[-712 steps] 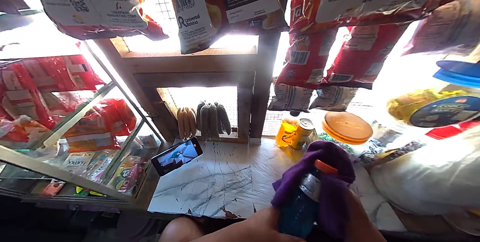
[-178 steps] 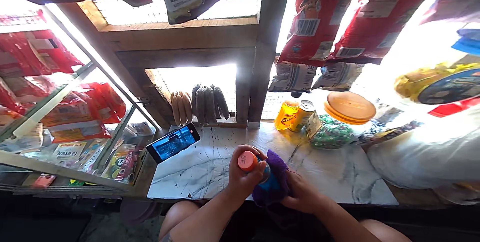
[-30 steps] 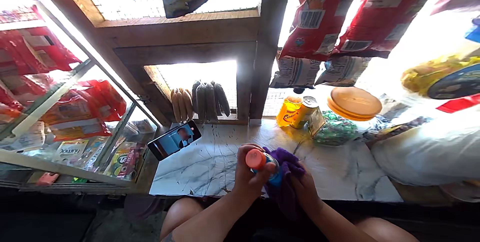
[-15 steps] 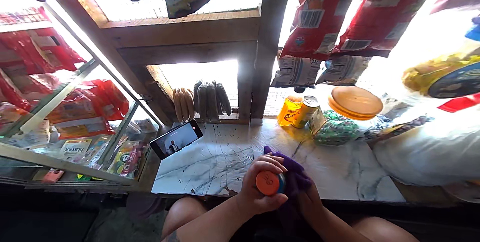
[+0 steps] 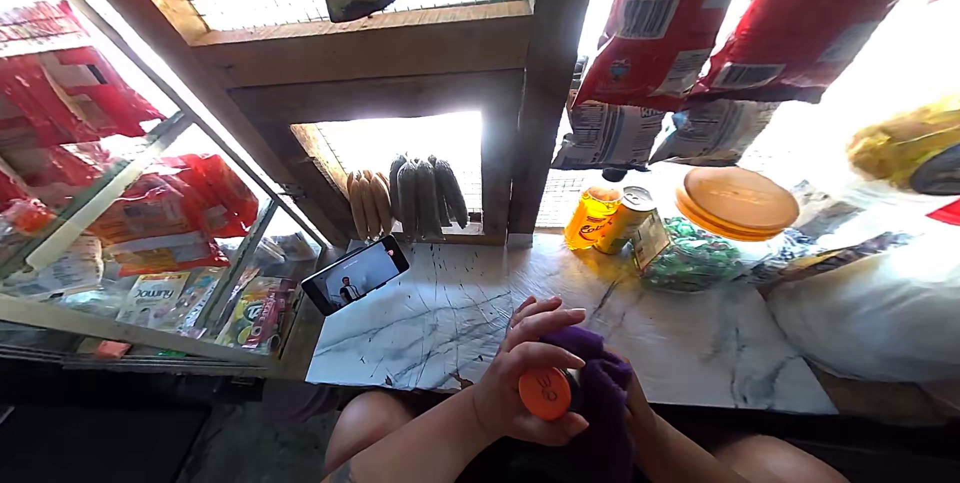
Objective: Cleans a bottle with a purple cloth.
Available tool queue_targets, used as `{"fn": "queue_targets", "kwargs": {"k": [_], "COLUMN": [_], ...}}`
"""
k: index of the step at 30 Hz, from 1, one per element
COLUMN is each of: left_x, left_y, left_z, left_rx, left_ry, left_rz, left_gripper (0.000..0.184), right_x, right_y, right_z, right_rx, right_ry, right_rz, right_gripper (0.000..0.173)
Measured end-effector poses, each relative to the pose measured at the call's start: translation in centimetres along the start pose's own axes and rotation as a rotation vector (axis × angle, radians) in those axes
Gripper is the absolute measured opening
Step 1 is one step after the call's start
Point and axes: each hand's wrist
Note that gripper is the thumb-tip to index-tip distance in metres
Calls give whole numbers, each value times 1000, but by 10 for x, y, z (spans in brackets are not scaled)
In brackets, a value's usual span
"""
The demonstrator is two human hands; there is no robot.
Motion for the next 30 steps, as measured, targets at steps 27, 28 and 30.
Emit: {"fn": "queue_targets", "kwargs": {"k": [27, 28, 30], "left_x": [-17, -17, -20], "left_y": [15, 14, 19], "left_z": [-11, -12, -3], "left_rx": [-118, -154, -203], "left_ry": [179, 172, 144], "left_rz": [-106, -79, -22], "left_gripper": [19, 18, 18], "right_x": [-14, -14, -10], "right_y": [20, 18, 6], "right_z": [-23, -22, -14], "right_rx": [215, 213, 203], "right_ry": [40, 38, 7], "right_rz": [16, 40, 53], "right_gripper": [39, 40, 35]}}
Point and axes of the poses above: each hand's wrist, its own z-axis towards the middle knuckle, its own x-axis out of the back of the hand, y = z × x, and after that the axes turned 14 degrees about y, right-handed
